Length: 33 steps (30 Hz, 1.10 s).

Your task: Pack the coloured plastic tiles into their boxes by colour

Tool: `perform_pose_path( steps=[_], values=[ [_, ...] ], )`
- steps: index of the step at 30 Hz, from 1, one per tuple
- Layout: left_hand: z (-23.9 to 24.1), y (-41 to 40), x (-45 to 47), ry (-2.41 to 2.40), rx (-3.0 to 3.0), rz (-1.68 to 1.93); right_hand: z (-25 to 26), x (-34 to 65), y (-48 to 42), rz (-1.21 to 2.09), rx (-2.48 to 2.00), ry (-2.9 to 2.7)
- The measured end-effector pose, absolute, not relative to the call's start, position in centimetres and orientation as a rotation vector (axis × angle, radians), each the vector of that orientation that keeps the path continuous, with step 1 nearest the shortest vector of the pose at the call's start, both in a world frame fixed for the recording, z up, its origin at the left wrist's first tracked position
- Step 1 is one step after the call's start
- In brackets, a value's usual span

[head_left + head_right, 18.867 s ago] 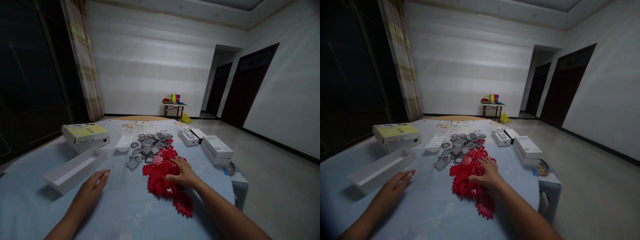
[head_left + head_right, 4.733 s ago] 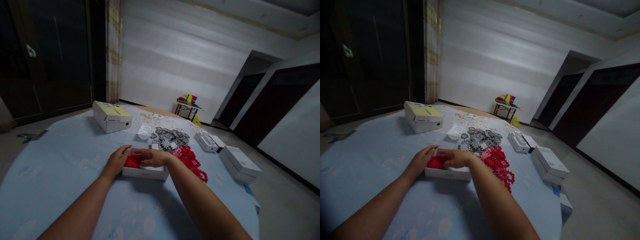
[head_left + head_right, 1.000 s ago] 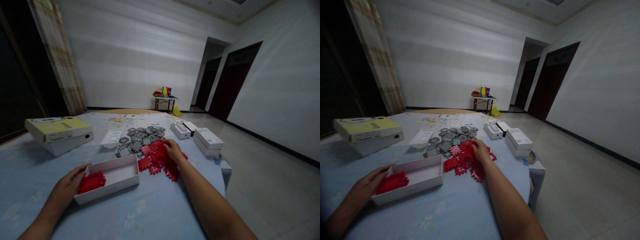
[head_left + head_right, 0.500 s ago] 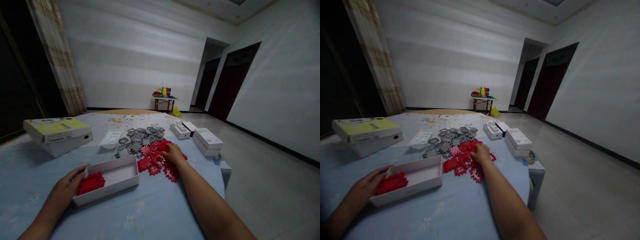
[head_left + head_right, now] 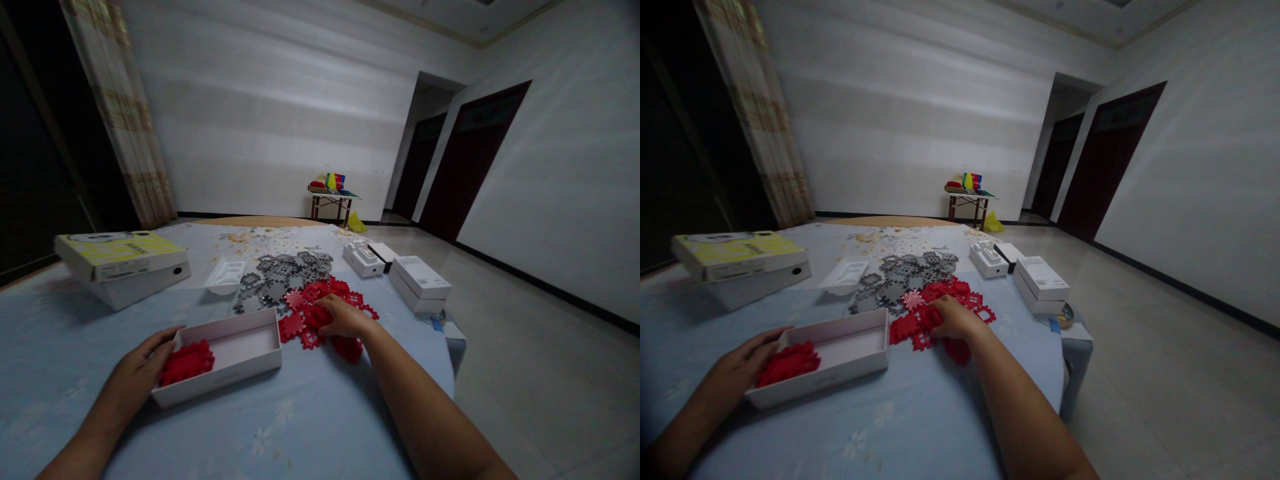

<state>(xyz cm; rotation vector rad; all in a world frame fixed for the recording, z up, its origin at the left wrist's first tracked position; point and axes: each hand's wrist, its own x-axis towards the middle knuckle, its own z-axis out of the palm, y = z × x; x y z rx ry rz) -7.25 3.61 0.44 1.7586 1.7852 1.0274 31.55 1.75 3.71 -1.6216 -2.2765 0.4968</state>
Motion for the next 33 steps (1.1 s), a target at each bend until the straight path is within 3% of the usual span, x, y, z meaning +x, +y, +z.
perform_pose_path(
  steps=[6, 15, 23, 33],
  values=[
    [0.7, 3.4, -7.0, 1.78, 1.773, 1.024, 3.9, 31.4, 1.6, 0.356, -1.815, -2.253],
    [1.1, 3.5, -7.3, 1.832, 1.753, 0.978, 3.8, 28.4, 2.0, 0.423, -1.415, -2.334],
    [1.0, 3.5, -8.0, 1.864, 1.695, 0.949, 2.5, 26.6, 3.0, 0.516, -1.439, -2.516],
    [1.2, 3.3, -7.7, 1.849, 1.68, 0.995, 3.8, 28.4, 3.8, 0.383, -1.499, -2.269]
  ],
)
